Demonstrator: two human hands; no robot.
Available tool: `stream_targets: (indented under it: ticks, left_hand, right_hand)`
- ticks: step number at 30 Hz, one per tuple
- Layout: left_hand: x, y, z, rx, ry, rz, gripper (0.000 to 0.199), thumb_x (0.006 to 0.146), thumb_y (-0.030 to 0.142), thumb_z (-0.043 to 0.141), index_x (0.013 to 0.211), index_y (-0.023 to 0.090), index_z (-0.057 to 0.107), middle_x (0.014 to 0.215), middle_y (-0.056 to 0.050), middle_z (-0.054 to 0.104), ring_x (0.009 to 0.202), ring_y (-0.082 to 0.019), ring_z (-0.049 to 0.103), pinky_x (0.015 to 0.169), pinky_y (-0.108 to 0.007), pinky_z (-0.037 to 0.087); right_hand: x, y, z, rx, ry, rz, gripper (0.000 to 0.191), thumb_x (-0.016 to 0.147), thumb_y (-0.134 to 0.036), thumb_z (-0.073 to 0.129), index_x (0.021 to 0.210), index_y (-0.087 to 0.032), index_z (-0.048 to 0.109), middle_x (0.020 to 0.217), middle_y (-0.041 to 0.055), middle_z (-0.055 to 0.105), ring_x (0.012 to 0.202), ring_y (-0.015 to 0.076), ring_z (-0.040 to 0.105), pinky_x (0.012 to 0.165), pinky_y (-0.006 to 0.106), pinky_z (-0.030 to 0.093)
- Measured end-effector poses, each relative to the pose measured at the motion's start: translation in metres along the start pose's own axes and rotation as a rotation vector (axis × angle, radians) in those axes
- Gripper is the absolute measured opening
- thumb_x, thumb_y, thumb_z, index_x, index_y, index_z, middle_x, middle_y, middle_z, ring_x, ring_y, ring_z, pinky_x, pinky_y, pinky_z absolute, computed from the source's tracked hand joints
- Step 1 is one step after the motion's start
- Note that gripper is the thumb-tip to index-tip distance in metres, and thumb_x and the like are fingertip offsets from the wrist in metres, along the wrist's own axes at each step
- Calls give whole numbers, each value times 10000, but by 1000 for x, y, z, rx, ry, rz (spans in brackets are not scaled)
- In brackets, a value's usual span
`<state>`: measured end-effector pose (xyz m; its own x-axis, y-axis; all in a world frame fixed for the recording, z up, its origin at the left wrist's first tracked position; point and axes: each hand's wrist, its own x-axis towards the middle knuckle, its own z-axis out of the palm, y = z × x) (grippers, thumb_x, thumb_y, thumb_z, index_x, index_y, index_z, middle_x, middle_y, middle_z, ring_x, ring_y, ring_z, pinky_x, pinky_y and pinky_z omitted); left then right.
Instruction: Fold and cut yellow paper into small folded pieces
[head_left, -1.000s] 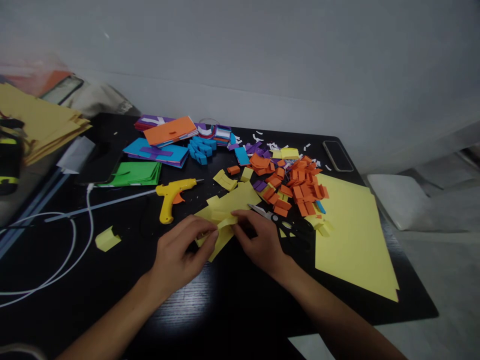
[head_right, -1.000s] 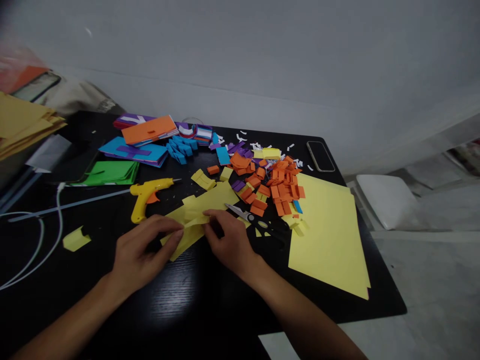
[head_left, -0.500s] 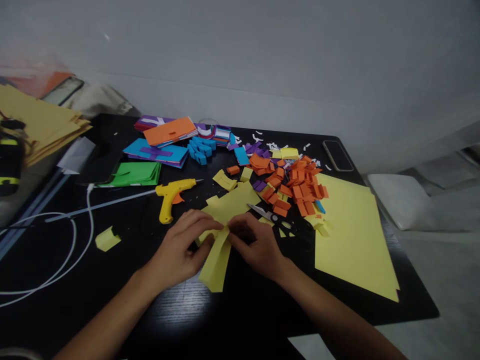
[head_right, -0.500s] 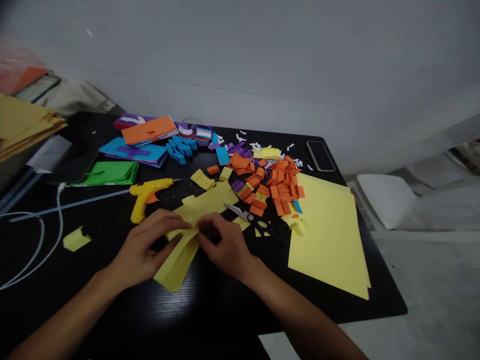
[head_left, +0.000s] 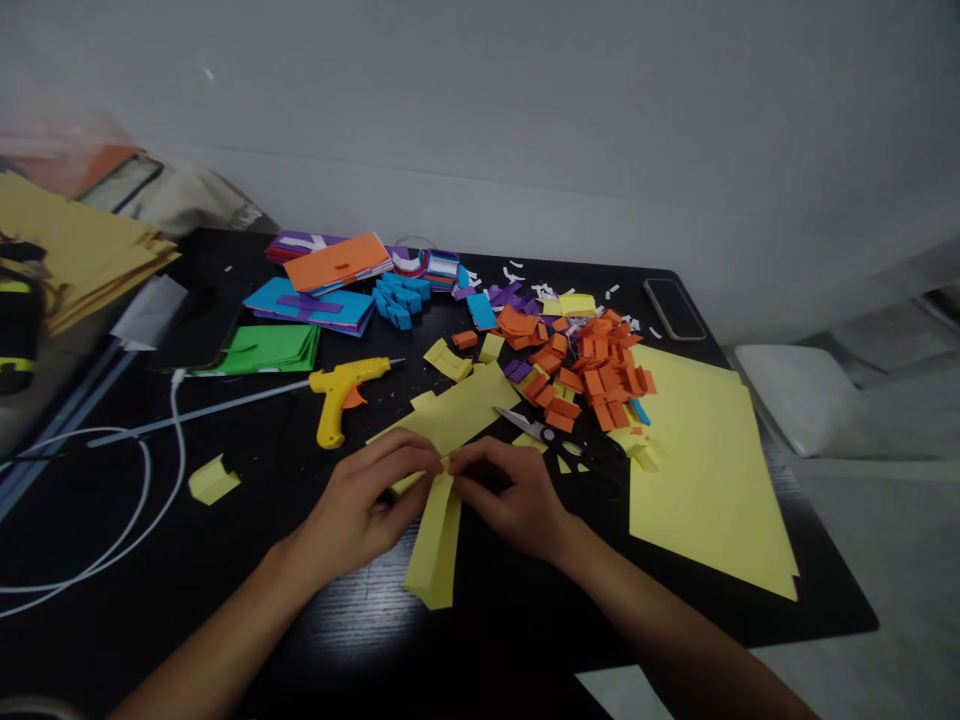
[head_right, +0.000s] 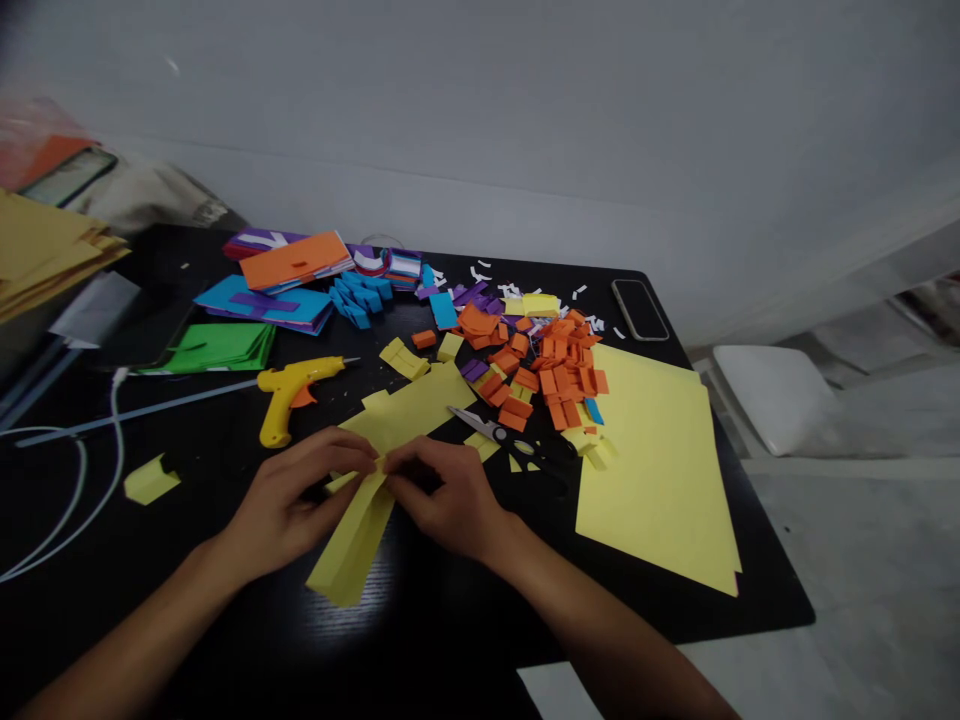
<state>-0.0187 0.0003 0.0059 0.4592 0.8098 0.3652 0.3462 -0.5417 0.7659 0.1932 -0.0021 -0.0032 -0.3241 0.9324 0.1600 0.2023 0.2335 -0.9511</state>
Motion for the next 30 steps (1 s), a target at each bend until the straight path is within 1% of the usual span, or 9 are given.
stream_targets:
  ticks: [6,11,13,16,19,22,25,30]
  left_hand:
    - [1,2,-2,-22,-22,-60,141,961,72,578,963,191,652,926,-28,650,849,-140,650,750,-243,521]
    - [-1,1,-1,-60,-61,-106,169,958,98,583,1041,212,675,960,-25,704,870,-142,677,770,-235,537]
    - [-1,0,0,-64,-48,-141,157,953,118,596,1036,214,689,935,-17,728,814,-133,680,732,-221,537]
    - [0,0,3,-77,-4,-211,83,944,182,636,978,200,709,854,-10,743,700,-122,663,646,-205,525]
    - [1,0,5,-107,36,-256,59,921,233,685,932,192,727,789,-4,741,649,-118,656,605,-193,517]
    - [2,1,6,-145,54,-280,62,901,247,715,911,192,741,753,-1,738,634,-121,661,582,-188,515]
    - [1,1,7,-171,63,-289,73,884,255,738,910,187,742,740,-3,735,629,-125,668,576,-191,521]
    - [2,3,6,-124,75,-251,60,888,239,724,909,185,735,732,0,729,619,-119,654,574,-187,521]
  right_hand:
    - [1,-1,1,-29,-12,25,51,877,-176,693,899,-201,732,804,21,774,689,152,721,658,248,554]
    - [1,1,1,11,-4,71,49,879,-206,703,919,-199,731,813,28,773,699,159,733,655,247,564]
    - [1,2,1,38,8,80,45,872,-202,708,908,-200,734,817,29,773,705,159,733,654,243,566]
    - [2,3,1,75,12,79,38,866,-189,704,882,-198,737,840,34,776,733,160,737,673,243,572]
    - [2,2,1,64,11,52,62,872,-179,689,900,-202,741,864,38,782,747,161,740,682,248,576]
    - [2,-1,1,3,29,-33,104,858,-155,681,920,-210,744,915,49,793,788,171,750,698,259,581]
    - [2,-4,0,-49,51,-103,98,845,-148,701,900,-216,745,954,62,798,846,187,762,753,282,594]
    - [1,-3,1,-32,74,-90,74,869,-167,718,886,-227,756,955,57,815,870,196,781,799,303,610]
